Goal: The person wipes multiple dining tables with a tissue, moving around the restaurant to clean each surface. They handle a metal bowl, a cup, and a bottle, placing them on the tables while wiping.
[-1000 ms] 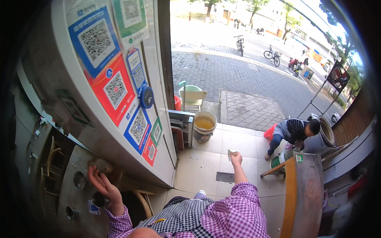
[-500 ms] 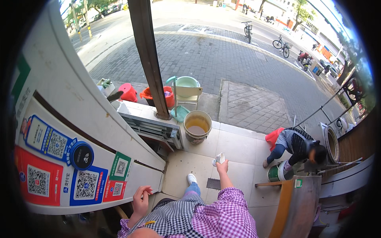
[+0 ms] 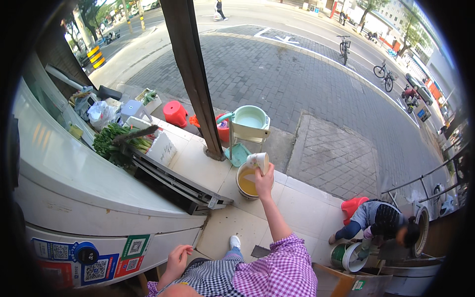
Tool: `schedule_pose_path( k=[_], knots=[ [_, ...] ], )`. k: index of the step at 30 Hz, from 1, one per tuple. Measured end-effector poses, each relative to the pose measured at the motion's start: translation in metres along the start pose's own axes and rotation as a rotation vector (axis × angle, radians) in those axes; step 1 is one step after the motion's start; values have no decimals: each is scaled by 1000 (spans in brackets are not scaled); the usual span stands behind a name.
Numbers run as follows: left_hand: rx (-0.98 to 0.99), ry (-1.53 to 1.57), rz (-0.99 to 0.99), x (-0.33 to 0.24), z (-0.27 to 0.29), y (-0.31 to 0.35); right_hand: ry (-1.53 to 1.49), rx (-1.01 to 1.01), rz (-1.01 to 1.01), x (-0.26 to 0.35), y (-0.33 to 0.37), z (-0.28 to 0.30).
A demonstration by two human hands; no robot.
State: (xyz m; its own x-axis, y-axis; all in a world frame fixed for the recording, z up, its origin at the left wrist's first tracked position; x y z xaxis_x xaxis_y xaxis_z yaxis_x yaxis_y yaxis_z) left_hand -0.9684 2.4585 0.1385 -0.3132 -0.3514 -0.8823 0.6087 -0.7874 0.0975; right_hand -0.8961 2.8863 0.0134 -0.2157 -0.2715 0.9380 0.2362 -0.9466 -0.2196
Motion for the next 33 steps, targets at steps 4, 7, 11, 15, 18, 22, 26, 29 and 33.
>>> schedule_pose_path(
  k=[4,7,11,15,18,22,26,29,33],
  knots=[
    [-153,-43,33,-1,0,-4,-317,-136,299,114,-155,-71],
    [-128,-87,121,-2,0,7,159,-71,289,149,-238,-143],
    [-140,-126,225,-3,12,26,152,42,62,112,-244,-182],
    [-207,-80,297,3,12,33,304,201,134,32,-165,-169],
    [-155,-134,272,9,6,35,361,289,-120,-42,-91,-138],
    [-124,-98,251,15,2,53,598,401,-310,-118,10,-74],
    [-137,-129,209,20,12,86,641,590,-379,-160,111,-12],
    [-156,-144,182,27,20,126,873,773,-474,-186,190,19],
    [-219,-191,124,51,33,201,911,980,-438,-208,287,22]
  ],
)
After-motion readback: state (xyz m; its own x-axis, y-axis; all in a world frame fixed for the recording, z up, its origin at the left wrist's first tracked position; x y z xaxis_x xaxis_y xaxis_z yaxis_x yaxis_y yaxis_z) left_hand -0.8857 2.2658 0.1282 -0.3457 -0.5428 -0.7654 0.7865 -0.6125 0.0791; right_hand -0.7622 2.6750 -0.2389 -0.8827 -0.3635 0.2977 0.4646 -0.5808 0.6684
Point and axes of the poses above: each hand's wrist, its own y-axis away from the middle knuckle, its own z-axis out of the back of the hand, x = y × z, the point moved 2 cm from there along -y, towards the middle knuckle
